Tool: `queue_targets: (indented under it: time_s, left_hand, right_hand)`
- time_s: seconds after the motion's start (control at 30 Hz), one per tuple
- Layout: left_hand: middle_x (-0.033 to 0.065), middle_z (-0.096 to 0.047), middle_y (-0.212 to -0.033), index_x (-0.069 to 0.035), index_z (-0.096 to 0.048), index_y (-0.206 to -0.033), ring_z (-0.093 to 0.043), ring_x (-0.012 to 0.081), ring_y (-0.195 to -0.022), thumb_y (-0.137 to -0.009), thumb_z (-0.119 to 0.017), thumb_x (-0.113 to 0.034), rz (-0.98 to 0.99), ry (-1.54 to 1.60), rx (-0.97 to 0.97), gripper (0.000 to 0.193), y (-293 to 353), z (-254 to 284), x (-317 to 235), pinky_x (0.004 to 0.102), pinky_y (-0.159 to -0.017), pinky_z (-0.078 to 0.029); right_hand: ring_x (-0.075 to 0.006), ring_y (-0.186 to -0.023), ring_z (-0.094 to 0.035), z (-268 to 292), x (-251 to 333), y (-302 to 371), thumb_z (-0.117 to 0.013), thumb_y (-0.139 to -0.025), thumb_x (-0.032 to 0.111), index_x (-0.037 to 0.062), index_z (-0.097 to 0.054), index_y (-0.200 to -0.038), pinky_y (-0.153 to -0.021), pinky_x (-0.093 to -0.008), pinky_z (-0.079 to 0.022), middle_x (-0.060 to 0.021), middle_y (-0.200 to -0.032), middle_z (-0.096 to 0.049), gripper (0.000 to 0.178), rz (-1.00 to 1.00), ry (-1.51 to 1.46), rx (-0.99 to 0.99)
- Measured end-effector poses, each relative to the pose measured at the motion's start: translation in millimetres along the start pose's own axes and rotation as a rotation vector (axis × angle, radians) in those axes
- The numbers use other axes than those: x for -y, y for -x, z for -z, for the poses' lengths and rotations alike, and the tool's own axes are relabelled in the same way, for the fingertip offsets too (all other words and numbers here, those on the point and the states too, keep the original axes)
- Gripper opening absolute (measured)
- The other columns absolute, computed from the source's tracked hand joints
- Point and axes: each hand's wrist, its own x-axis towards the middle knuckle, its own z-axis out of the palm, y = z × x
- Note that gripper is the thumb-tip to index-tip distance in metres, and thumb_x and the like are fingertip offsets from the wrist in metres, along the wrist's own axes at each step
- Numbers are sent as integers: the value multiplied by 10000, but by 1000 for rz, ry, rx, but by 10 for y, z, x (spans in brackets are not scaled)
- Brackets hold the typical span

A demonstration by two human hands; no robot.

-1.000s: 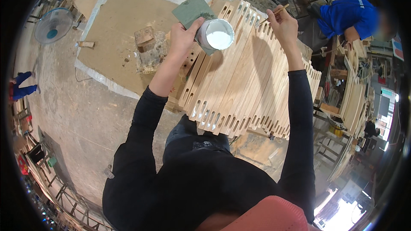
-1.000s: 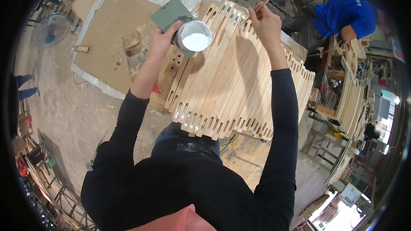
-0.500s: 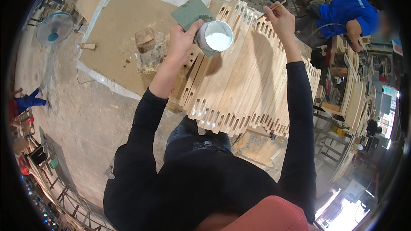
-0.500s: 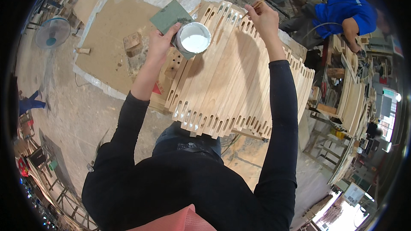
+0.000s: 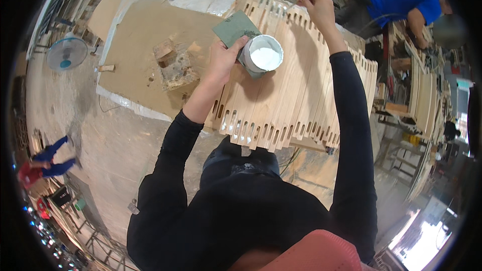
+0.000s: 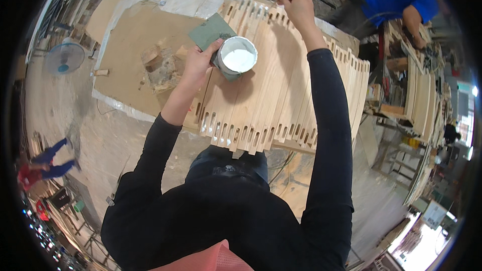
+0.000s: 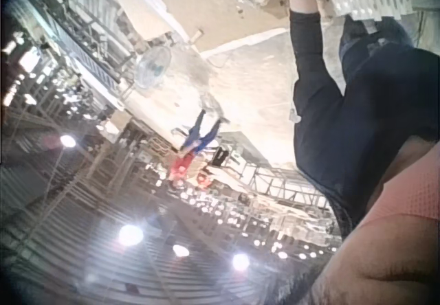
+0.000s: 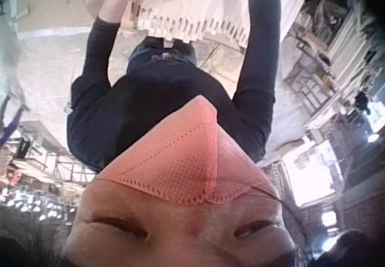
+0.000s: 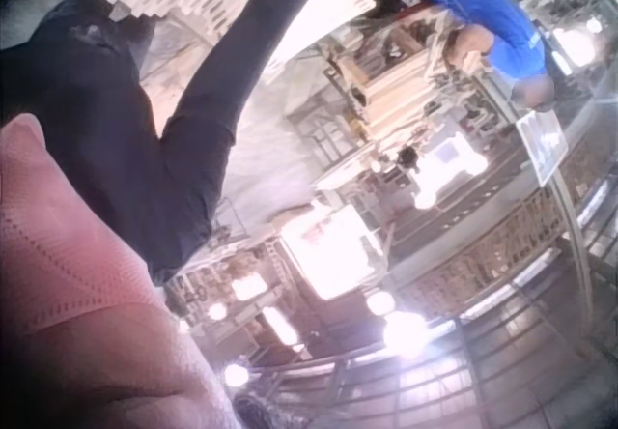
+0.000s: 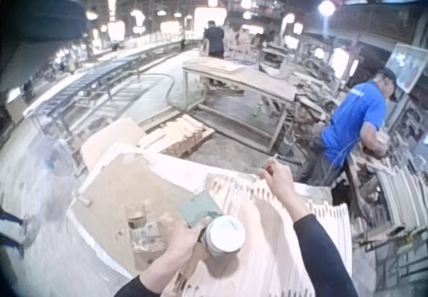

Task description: The person applies white glue to the notched edges of stacked wooden slats using a small brush. They dip the brush into a container and carefully coat the grooves on each piece, then set the container down and briefly adjust the stack.

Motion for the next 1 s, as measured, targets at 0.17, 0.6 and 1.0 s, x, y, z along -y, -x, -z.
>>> queue_targets:
  time_s: [0.17, 0.6, 1.0]
  left_hand:
    - [15, -660, -899, -59, -630, -1034, -626, 107, -737, -905, -624, -308, 86, -30, 112, 281, 48, -333, 139, 271, -584, -500]
    - [89, -636, -1004, 9, -564, -1108, -634, 196, -854, -950, -552, -278, 293, -155, 389, 328, -14, -1721, 579, 341, -684, -551]
    - [181, -561, -1111, 41, -541, -1206, -611, 244, -903, -800, -653, -124, -587, -794, 147, 453, 254, -1001, 374, 329, -716, -547]
  right_hand:
    - [-190, -760, -701, 581, -135, 289, -647, -883, 185, -36, -629, -956, -692, -263, -543, -127, -865, -700, 234, -186, -405, -105]
    - [-182, -777, -654, 1687, -561, 2333, -662, -879, 329, 12, -544, -922, -696, -308, -577, -130, -897, -655, 341, -1059, -901, -420]
    - [-223, -801, -667, 1392, -809, 2652, -609, -892, 428, -52, -524, -1043, -671, -326, -591, -175, -936, -652, 510, -1205, -1026, -206]
